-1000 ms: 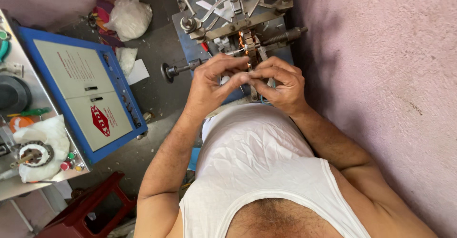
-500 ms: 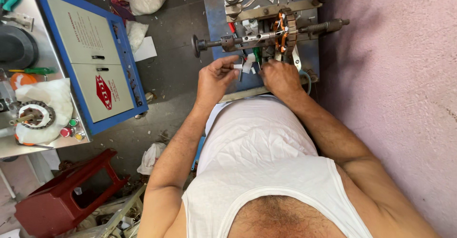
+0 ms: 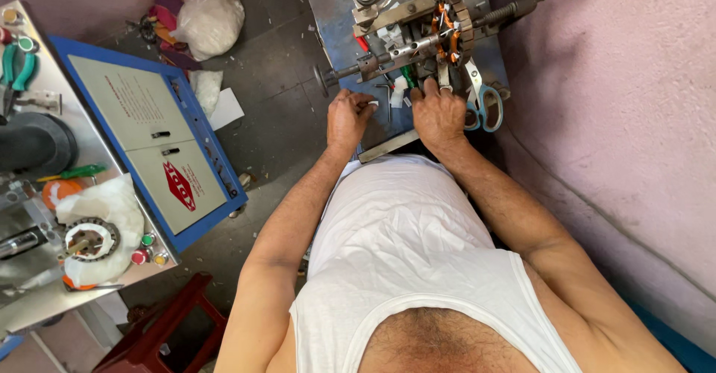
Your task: The person uses a specialized winding machine to apply wire to a motor stator, trimming excess insulation with scissors and securing wire ends with a small screwdriver.
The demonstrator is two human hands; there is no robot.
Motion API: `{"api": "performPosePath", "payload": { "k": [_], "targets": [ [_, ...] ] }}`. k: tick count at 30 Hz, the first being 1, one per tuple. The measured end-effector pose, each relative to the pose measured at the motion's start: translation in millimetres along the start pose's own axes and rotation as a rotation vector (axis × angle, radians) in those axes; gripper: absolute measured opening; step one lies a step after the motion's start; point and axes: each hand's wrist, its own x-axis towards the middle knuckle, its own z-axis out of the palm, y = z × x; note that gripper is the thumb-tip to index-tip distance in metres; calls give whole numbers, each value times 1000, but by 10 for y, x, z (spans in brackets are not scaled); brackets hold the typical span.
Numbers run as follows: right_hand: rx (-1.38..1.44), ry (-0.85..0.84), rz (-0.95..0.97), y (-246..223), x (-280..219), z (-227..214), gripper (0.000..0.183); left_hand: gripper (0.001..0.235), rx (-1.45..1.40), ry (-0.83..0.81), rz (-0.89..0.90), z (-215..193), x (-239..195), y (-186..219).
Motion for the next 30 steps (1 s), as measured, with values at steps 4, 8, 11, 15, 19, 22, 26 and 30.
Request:
{"api": "performPosePath", "payload": {
  "k": [4,8,11,15,19,22,26,30],
  "targets": [
    [-33,58,43,-116,-45,-38,6,25,-27,-47,-38,-55,4,53],
    [-17,51,140,-196,-89,131,6,27,-74,-57,21,-134,-29,74],
    [68,-49,277,-208,-80,273,8,27,-90,-50,63,-246,-106,164],
    [41,-117,329,-202,-100,419,9,24,-116,-167,72,-525,-121,410],
    [122,-211,396,-210,15,300,19,24,-135,-349,99,-935,-142,914],
    [253,-239,461,-196,123,54,31,24,-170,-365,155,-1154,-133,1363],
    [368,-293,521,-218,83,-127,33,24,-324,-312,287,-1222,-139,1741],
    [448,-469,519,-96,-32,-286,21,29,-276,-237,383,-1084,4,1881]
  ]
}}
